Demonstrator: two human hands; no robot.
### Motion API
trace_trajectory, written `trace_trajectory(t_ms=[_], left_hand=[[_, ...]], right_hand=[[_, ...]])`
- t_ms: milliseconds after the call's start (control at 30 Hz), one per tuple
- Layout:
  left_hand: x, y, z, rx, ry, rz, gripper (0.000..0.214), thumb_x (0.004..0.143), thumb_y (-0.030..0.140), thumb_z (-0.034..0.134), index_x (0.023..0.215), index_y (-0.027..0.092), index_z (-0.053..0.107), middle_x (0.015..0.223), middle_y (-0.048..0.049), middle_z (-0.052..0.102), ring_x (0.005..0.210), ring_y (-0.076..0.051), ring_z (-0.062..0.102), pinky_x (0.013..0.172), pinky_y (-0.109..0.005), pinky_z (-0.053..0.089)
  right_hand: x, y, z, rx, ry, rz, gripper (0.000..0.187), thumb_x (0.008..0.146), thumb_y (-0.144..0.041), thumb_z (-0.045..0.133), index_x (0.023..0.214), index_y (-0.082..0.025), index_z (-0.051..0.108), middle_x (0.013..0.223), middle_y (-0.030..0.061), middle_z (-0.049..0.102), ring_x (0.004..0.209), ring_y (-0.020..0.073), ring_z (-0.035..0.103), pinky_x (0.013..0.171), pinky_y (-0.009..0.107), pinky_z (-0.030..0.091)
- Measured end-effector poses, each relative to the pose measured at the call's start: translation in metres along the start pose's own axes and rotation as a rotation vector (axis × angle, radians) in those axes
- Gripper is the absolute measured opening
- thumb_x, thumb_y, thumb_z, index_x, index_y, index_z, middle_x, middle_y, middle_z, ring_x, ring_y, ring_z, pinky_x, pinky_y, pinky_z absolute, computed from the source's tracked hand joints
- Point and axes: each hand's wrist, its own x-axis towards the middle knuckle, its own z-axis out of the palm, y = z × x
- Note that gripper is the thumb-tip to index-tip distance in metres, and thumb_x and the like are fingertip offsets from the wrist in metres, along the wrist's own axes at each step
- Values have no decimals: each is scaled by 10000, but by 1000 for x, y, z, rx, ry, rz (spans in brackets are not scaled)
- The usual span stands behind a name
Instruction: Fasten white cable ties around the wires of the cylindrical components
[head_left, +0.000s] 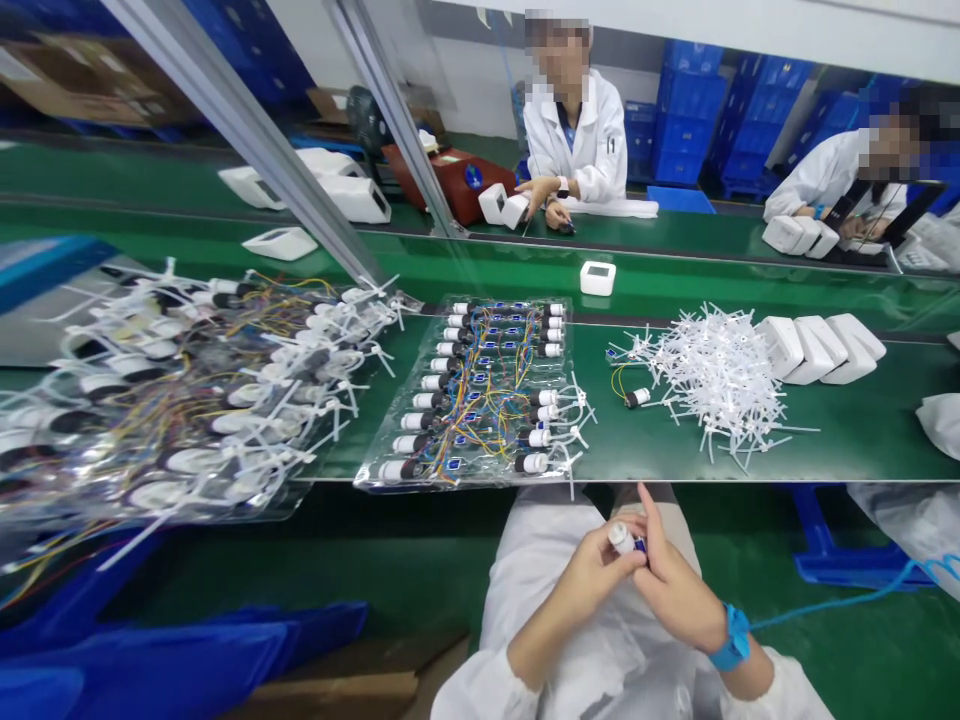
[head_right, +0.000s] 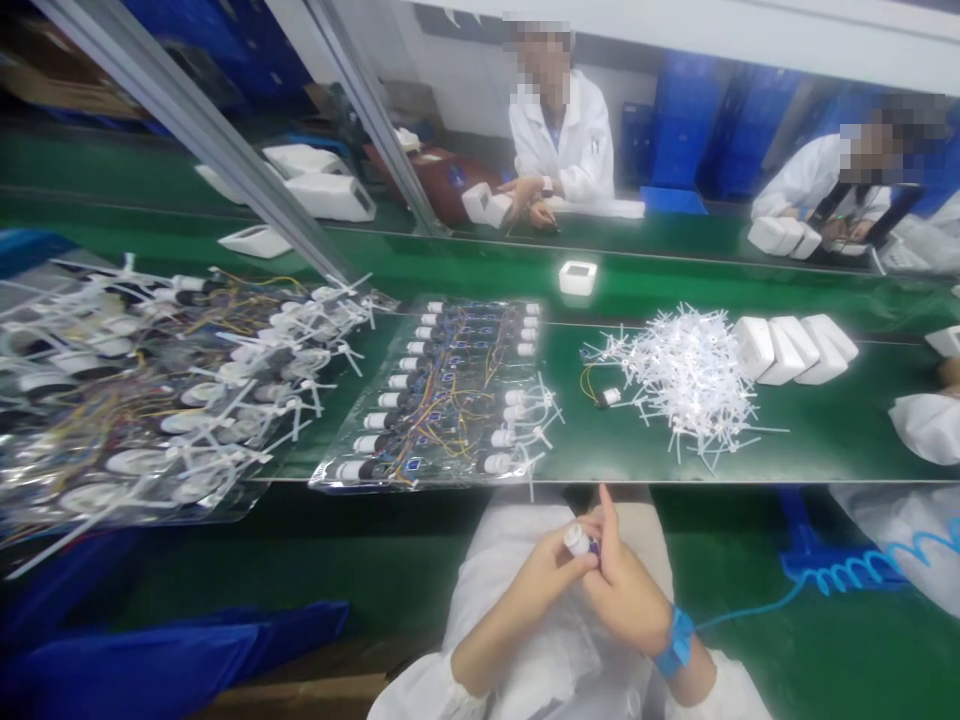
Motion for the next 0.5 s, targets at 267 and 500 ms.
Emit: trace_trajectory(t_ms=[267,500], left_hand=[[-20,-20,-10,-133,175,106,459,934,624,820,1000,182,717,1208,-139,768,1124,-308,716,1039,-443,551],[-29,-1,-15,-254,26,153,388,1005,563,778,1010,210,618,868,-17,693,797,-185,687,1008,-459,582]], right_hand=[[9,-29,-47,-4,-326,-84,825,1009,-263,664,1769,-315,349,1571,118,675,1414,293,660,1241,542,473],[66,-86,-137,-532,386,-434,321,1074,-386,624,1321,-259,786,1283,124,806,1148,322,743,1074,535,577]])
